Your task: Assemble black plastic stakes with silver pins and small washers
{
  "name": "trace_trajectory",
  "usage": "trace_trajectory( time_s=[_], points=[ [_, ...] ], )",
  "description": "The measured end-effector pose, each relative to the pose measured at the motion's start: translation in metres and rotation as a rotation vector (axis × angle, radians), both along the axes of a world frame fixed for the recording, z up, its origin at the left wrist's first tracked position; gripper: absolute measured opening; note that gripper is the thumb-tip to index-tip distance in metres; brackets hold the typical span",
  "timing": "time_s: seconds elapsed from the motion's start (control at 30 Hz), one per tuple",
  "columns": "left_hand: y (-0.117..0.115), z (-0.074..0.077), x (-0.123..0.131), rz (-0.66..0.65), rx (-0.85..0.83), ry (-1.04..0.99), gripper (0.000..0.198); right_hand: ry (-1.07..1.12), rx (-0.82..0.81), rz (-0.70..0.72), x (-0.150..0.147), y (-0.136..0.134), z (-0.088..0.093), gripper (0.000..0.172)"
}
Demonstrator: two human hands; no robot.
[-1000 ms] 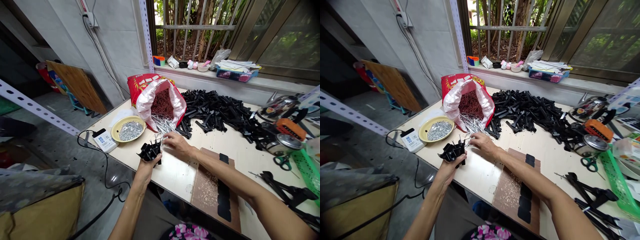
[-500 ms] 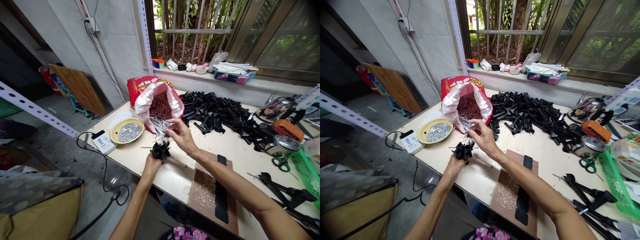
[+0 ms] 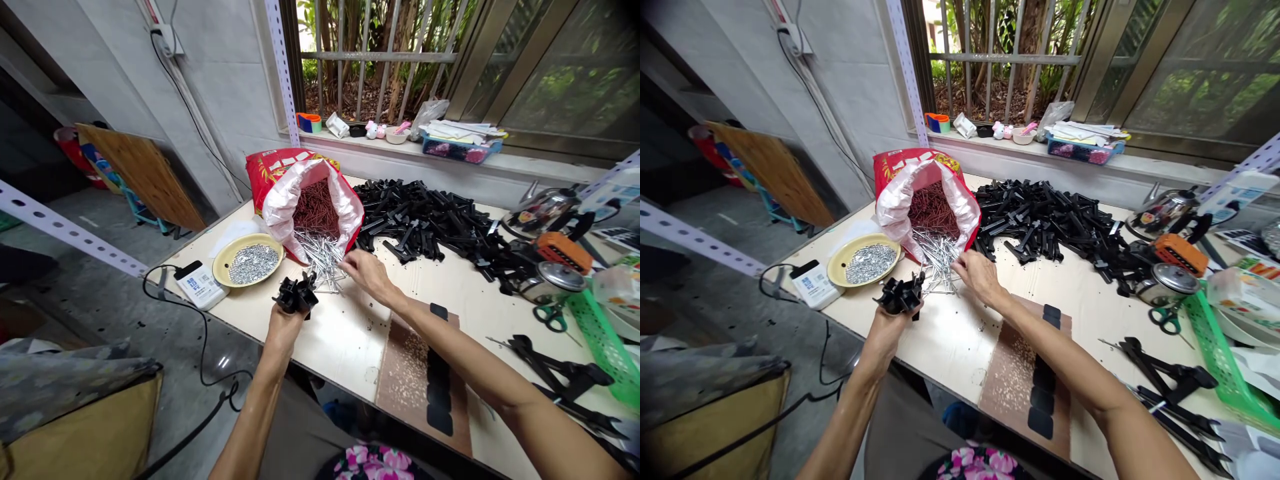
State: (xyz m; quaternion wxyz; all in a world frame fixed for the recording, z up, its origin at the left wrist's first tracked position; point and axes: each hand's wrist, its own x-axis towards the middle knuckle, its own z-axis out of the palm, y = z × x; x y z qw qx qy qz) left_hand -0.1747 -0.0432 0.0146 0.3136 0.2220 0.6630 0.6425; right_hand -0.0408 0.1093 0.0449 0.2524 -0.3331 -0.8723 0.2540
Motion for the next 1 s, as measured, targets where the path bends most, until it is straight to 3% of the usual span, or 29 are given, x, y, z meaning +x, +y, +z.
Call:
trace_trajectory(
  time_s=[0.07, 0.17, 0.4, 0.5, 0.6, 0.77, 0.87, 1.0],
  points=[
    [0.001, -0.005, -0.002, 0.017, -0.011, -0.003, 0.028, -0.232, -0.018, -0.049, 0.001, 0.002, -0.019, 0.032],
    [0.004, -0.013, 0.001, 0.019, -0.051, -0.015, 0.026, -0.348, 0.044, -0.076, -0.003, -0.001, -0.039, 0.025],
    [0.006, -0.006, 0.008, 0.000, -0.044, -0.065, 0.034, -0.385, 0.120, -0.022, -0.014, -0.006, -0.038, 0.021],
    [0.004, 0.000, 0.005, -0.026, -0.060, -0.156, 0.037, -0.389, 0.137, -0.064, -0.003, -0.003, -0.025, 0.026],
    [0.002, 0.003, 0.003, -0.061, -0.097, -0.249, 0.040, -0.316, 0.235, -0.075, 0.015, 0.000, 0.004, 0.026],
    [0.006, 0.005, 0.010, -0.152, -0.132, -0.290, 0.038, -0.062, 0.502, 0.120, 0.032, -0.006, 0.056, 0.019],
    [0.009, 0.006, 0.015, -0.220, -0.136, -0.269, 0.033, -0.088, 0.609, 0.216, 0.029, -0.012, 0.069, 0.019],
    [0.011, 0.006, 0.019, -0.223, -0.166, -0.241, 0.038, -0.166, 0.735, 0.332, 0.022, -0.023, 0.072, 0.017]
  ],
)
